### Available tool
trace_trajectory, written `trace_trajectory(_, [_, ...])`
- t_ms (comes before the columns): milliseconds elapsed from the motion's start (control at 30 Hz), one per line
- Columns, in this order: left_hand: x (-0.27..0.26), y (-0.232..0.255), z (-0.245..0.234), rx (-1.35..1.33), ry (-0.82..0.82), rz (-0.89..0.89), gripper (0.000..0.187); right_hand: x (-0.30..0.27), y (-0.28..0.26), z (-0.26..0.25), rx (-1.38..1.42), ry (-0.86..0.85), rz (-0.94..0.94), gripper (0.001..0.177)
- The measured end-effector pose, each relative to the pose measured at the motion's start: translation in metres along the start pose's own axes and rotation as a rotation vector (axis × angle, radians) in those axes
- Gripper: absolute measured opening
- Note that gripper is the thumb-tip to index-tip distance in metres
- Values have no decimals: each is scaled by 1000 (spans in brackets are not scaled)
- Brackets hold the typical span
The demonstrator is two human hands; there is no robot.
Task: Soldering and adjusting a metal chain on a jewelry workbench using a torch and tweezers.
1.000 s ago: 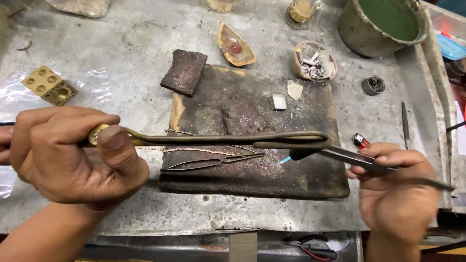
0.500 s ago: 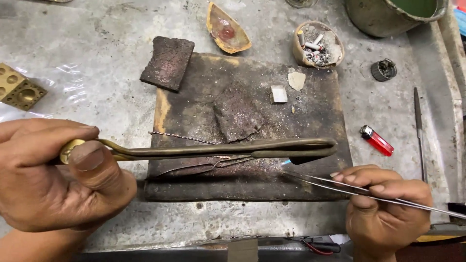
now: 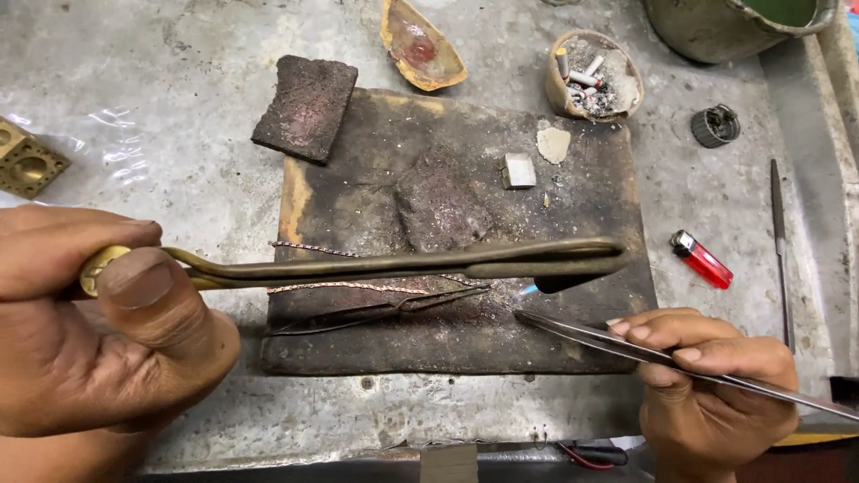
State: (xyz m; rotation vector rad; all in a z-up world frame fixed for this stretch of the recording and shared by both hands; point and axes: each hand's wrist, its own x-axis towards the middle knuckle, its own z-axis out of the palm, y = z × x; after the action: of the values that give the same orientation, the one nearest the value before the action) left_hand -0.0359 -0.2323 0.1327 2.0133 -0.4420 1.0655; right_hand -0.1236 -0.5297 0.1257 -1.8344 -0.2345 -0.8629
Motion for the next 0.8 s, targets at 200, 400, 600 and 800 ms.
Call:
trace_trajectory(200, [-4,-2,-8,24,-106,-1,28,0,2,-1,-13,-1,-6,21])
trace_trajectory(400, [-9,0,-11,42,-132,-59,22,0,2,0,-32,22,-7,22])
trace_trajectory(600, [-7,-1,-9,38,-135,-41,24,0,5,-3,-50,-8,-27,22])
trace_trajectory(800, [-7,-2,-13,34,-163,-66,23,-2,7,-6,13,-12,-16,21])
